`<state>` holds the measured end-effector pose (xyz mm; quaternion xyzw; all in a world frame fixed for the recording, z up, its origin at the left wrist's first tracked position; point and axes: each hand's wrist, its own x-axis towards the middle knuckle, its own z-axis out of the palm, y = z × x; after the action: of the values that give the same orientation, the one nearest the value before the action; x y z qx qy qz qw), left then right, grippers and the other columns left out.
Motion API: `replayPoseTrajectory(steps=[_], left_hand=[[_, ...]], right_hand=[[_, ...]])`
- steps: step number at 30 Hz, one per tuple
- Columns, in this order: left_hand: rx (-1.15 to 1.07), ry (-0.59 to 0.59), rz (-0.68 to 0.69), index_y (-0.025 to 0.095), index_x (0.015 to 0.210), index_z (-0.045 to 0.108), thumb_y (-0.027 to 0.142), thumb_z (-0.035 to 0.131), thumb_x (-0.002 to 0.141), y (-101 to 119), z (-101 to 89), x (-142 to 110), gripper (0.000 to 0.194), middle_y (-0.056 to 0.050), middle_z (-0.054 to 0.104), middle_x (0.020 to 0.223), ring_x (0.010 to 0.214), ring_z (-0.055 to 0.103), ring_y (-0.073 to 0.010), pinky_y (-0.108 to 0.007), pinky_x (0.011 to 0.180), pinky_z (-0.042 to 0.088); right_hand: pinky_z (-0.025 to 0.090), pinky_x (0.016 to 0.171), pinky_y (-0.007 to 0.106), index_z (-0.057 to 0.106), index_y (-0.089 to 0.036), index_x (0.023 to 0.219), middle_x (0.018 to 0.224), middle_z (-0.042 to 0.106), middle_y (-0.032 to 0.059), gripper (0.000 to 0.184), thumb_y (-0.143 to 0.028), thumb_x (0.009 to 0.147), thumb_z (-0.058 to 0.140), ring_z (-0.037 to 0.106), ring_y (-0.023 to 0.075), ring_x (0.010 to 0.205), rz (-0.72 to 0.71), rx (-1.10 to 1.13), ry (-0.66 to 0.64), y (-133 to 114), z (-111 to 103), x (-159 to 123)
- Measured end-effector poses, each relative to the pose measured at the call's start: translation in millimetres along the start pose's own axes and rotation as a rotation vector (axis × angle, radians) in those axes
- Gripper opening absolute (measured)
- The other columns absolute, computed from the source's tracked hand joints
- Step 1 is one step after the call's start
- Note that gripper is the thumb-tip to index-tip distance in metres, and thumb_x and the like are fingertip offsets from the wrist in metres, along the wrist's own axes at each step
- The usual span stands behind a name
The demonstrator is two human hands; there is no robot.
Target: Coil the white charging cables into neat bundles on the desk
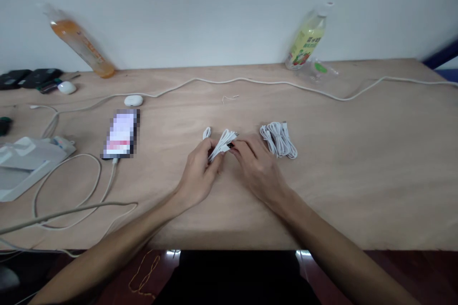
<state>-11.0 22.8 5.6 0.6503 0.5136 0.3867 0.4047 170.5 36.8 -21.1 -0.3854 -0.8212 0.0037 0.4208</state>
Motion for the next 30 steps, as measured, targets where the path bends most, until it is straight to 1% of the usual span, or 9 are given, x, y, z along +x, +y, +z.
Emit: replayPoseTrajectory(steps=[5, 9, 12, 14, 17, 19, 25, 28, 30], left_hand=[[0.056, -0.036, -0.001, 0.022, 0.092, 0.057, 0.034, 0.053, 0.107, 2, -1.3, -2, 0.019, 0.003, 0.059, 0.072, 0.069, 0.055, -0.0178, -0.032, 0.066, 0.04], [0.05, -0.051, -0.022, 0.023, 0.09, 0.055, 0.034, 0.053, 0.107, 0, -1.5, -2, 0.02, 0.002, 0.059, 0.072, 0.07, 0.056, -0.0181, -0.033, 0.068, 0.042], [0.005, -0.047, -0.027, 0.023, 0.089, 0.055, 0.035, 0.054, 0.106, -1, -1.5, 0, 0.021, 0.003, 0.058, 0.072, 0.07, 0.056, -0.0176, -0.032, 0.069, 0.042], [-0.055, -0.044, -0.038, 0.022, 0.09, 0.057, 0.035, 0.057, 0.105, -1, -1.0, 1, 0.019, 0.003, 0.058, 0.073, 0.07, 0.055, -0.017, -0.032, 0.069, 0.042], [-0.221, -0.053, -0.081, 0.02, 0.1, 0.063, 0.034, 0.064, 0.101, 3, 0.4, 2, 0.014, 0.0, 0.063, 0.086, 0.074, 0.056, -0.0164, -0.03, 0.067, 0.043], [-0.332, -0.063, -0.092, 0.02, 0.108, 0.067, 0.035, 0.068, 0.099, 5, 0.9, 2, 0.019, -0.002, 0.065, 0.093, 0.079, 0.057, -0.017, -0.03, 0.069, 0.047], [-0.491, -0.122, -0.054, 0.019, 0.112, 0.074, 0.035, 0.068, 0.1, 7, -1.0, 4, 0.022, 0.001, 0.06, 0.08, 0.077, 0.059, -0.0173, -0.034, 0.079, 0.052], [-0.578, -0.133, -0.092, 0.019, 0.115, 0.075, 0.031, 0.074, 0.096, 6, -0.6, 5, 0.023, 0.0, 0.063, 0.085, 0.076, 0.06, -0.0161, -0.033, 0.078, 0.053], [-0.605, -0.138, -0.125, 0.02, 0.119, 0.073, 0.028, 0.077, 0.093, 6, 0.1, 5, 0.028, -0.001, 0.067, 0.094, 0.077, 0.06, -0.0149, -0.032, 0.077, 0.052]], right_hand=[[0.061, 0.089, 0.041, 0.07, -0.021, 0.115, 0.111, 0.075, 0.0115, 0.018, -0.013, 0.112, 0.053, 0.072, 0.0256, 0.103, 0.05, 0.119, -0.061, 1, -2, 1], [0.061, 0.088, 0.039, 0.069, -0.021, 0.108, 0.109, 0.075, 0.0107, 0.019, -0.015, 0.113, 0.052, 0.072, 0.0242, 0.101, 0.117, 0.217, -0.095, 0, -7, 3], [0.061, 0.088, 0.039, 0.07, -0.023, 0.106, 0.107, 0.075, 0.0083, 0.017, -0.016, 0.112, 0.055, 0.072, 0.0237, 0.099, 0.169, 0.251, -0.096, -1, -11, 4], [0.061, 0.086, 0.038, 0.071, -0.024, 0.105, 0.104, 0.076, 0.0063, 0.016, -0.016, 0.11, 0.058, 0.072, 0.023, 0.095, 0.206, 0.259, -0.076, -2, -12, 4], [0.061, 0.082, 0.037, 0.071, -0.025, 0.104, 0.1, 0.076, 0.0049, 0.014, -0.016, 0.108, 0.06, 0.072, 0.022, 0.088, 0.26, 0.264, -0.049, -3, -12, 4], [0.061, 0.079, 0.036, 0.071, -0.025, 0.102, 0.099, 0.077, 0.0045, 0.013, -0.018, 0.107, 0.062, 0.071, 0.0213, 0.084, 0.313, 0.276, -0.041, -4, -12, 4], [0.056, 0.068, 0.032, 0.073, -0.025, 0.096, 0.093, 0.076, 0.0033, 0.012, -0.022, 0.104, 0.064, 0.068, 0.0193, 0.078, 0.488, 0.418, -0.042, -5, -12, 5], [0.056, 0.07, 0.033, 0.075, -0.025, 0.095, 0.093, 0.077, 0.0034, 0.013, -0.023, 0.102, 0.064, 0.068, 0.0194, 0.08, 0.547, 0.492, -0.049, -5, -12, 6], [0.056, 0.071, 0.033, 0.076, -0.025, 0.095, 0.094, 0.079, 0.0033, 0.012, -0.023, 0.101, 0.065, 0.069, 0.0194, 0.081, 0.578, 0.538, -0.053, -5, -12, 6]])
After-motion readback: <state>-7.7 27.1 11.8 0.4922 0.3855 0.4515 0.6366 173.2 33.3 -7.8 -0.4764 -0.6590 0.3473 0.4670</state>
